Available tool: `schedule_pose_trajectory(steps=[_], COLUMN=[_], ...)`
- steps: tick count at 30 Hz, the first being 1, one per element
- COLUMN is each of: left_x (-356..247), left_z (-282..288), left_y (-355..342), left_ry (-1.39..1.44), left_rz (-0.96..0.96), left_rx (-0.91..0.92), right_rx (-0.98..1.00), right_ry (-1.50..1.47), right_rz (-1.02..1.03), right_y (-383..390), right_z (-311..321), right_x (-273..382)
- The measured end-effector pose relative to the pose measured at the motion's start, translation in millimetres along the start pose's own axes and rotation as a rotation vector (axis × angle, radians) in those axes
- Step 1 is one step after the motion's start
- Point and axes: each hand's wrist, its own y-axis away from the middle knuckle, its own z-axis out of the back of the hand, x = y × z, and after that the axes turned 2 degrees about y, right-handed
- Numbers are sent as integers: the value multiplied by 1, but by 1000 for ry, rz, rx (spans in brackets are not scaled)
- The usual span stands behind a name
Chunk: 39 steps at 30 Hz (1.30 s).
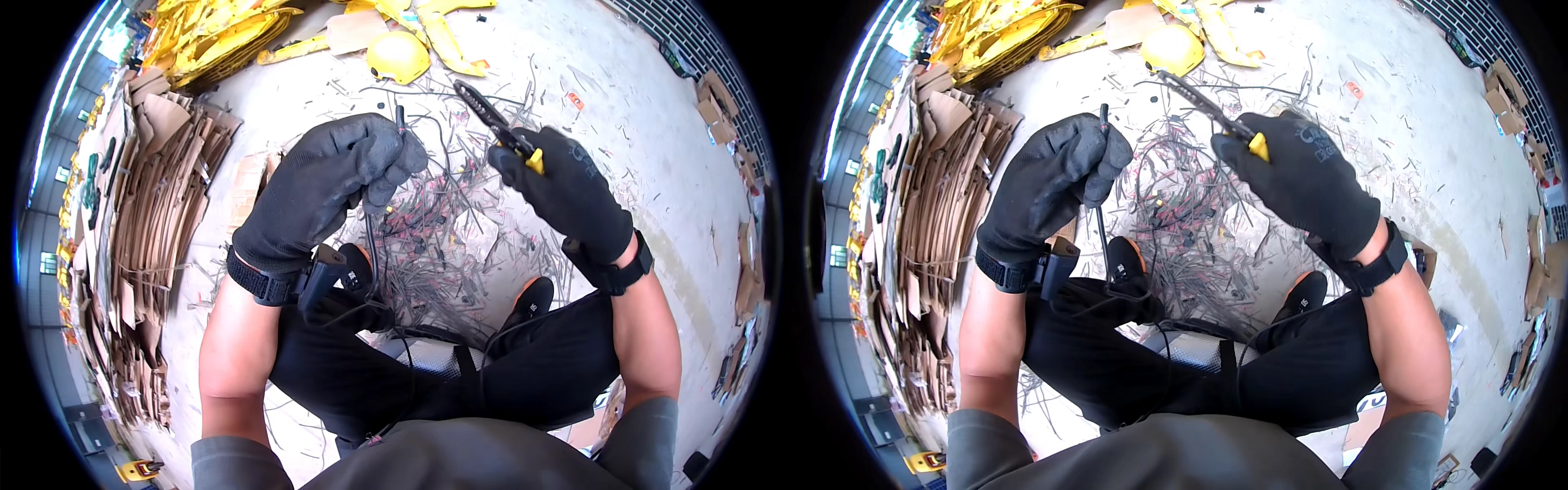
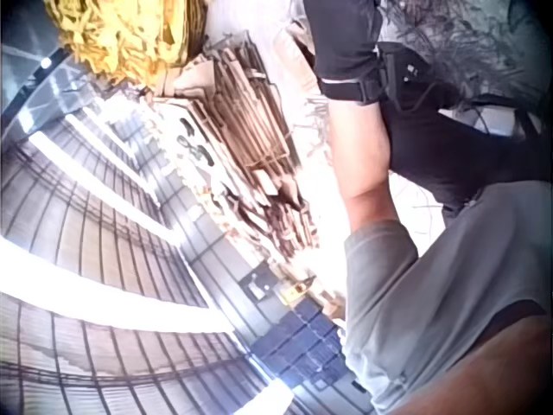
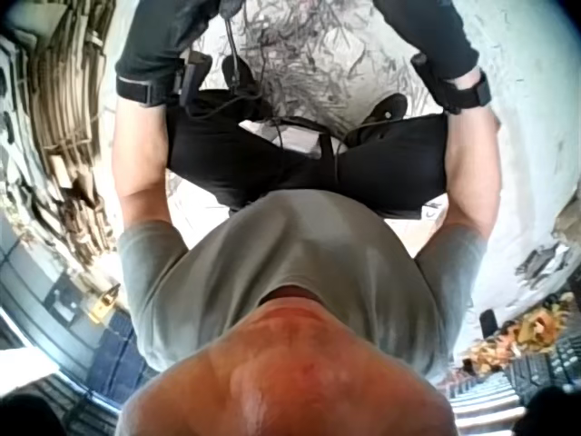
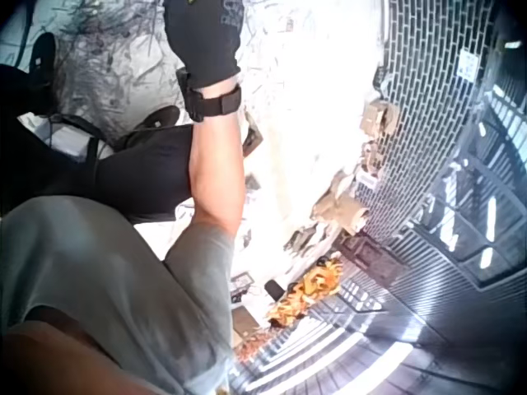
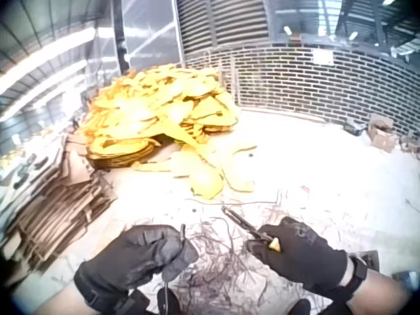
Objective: The person strips insulation from wires using a wire stripper and attaches connectors to the wires by hand and with the tool, working over a large bundle of cables on the floor.
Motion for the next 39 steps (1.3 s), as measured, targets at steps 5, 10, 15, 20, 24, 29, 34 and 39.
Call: schedule_pose_trajectory(steps=[5,10,15,20,24,29,34,39], left_x=[10,5,11,12,22,23,24,47], left_z=[-1,1,-6,-10,-9,-25,-26,-28], left_y=[-4,-9,-11,-15,-17,-24,-25,-32], left_ry=[128,166,129,84,163,66,-164,-194], left_rz=[-28,-42,-63,12,-47,-57,-118,-226], left_rx=[46,37,5,-20,-17,-114,-195,-196], right_rx=[140,171,-20,-71,24,-43,112,88], right_ry=[-96,-30,-15,-51,-184,-145,-294,-613], right_rz=[-95,-143,85,85,68,182,-30,-238], right_y=[13,7,7,4,-3,-6,-3,-4], right_z=[-10,-7,-14,-16,-17,-20,-10,-3], right_x=[-8,4,-5,1,2,-24,-15,8])
